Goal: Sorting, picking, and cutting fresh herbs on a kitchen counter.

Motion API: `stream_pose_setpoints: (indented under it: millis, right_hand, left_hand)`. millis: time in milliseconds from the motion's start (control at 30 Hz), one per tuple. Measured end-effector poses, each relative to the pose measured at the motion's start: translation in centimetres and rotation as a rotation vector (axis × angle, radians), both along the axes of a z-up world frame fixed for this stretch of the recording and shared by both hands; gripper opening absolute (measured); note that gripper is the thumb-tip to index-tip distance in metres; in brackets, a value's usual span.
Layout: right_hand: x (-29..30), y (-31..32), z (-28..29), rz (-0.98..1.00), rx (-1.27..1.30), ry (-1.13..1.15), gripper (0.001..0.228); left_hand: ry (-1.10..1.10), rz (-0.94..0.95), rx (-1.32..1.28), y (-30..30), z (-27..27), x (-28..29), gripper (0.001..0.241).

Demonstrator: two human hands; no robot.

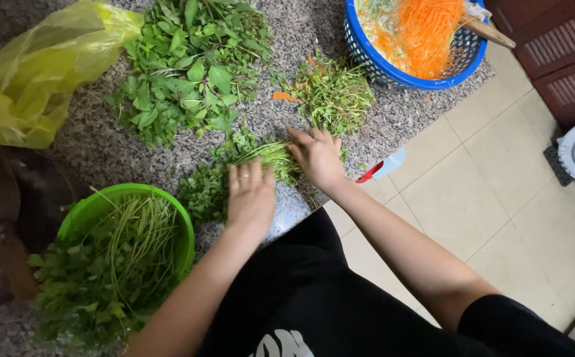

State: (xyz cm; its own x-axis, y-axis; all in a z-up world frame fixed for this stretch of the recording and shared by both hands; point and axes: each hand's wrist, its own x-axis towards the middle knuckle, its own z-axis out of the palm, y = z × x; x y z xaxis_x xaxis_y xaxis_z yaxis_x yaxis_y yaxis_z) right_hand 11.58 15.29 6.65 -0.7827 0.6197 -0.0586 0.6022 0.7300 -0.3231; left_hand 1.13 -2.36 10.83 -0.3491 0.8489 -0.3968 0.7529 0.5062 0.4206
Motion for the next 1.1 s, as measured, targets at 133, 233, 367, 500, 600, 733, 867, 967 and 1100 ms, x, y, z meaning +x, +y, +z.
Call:
stream_pose_setpoints:
  millis: [133, 233, 367, 500, 600, 733, 867, 967, 1100]
  right_hand:
    - [-0.3, 0.1, -0.1, 0.024, 0.009, -0.046, 0.025]
    - [-0.3, 0.2, -0.2, 0.048, 0.040, -0.046, 0.020]
    - [0.3, -0.1, -0.2, 0.028, 0.017, 0.026, 0.015]
    - [0.6, -0.7, 0.9, 0.018, -0.089, 0.048, 0.015]
    - [0.5, -2.0, 2.9, 0.036, -0.126, 0.060, 0.016]
    - [0.9, -2.1, 2.6, 0.027, -0.134, 0.048, 0.015]
    - [1.3, -1.8, 1.0, 0.009, -0.108, 0.049, 0.015]
    - [1.5, -1.6, 0.8, 0.006, -0.106, 0.039, 0.015]
    - [1.7, -1.7, 0.9, -0.009, -0.125, 0.054, 0.015]
  left_hand:
    - [0.018, -0.102, 0.153, 1.4, -2.3, 2.7, 0.054]
    - [0.019, -0.128, 0.194, 2.1, -2.9, 4.0, 0.047]
    - [0.035, -0.089, 0.136, 2.9, -4.0, 4.0, 0.040]
    - [0.036, 0.131, 0.218, 3.1, -3.1, 1.1, 0.034]
    - [0.071, 0.333, 0.414, 3.3, -3.9, -3.1, 0.021]
    - [-0.005, 0.479, 0.329, 7.4, -10.9, -8.3, 0.020]
    - [-0.066, 0.595, 0.162, 10.5, -9.6, -10.5, 0.025]
    - [-0.075, 0.612, 0.064, 11.9, -9.7, -11.0, 0.025]
    - [-0.101, 0.609, 0.051, 11.8, -9.7, -11.2, 0.021]
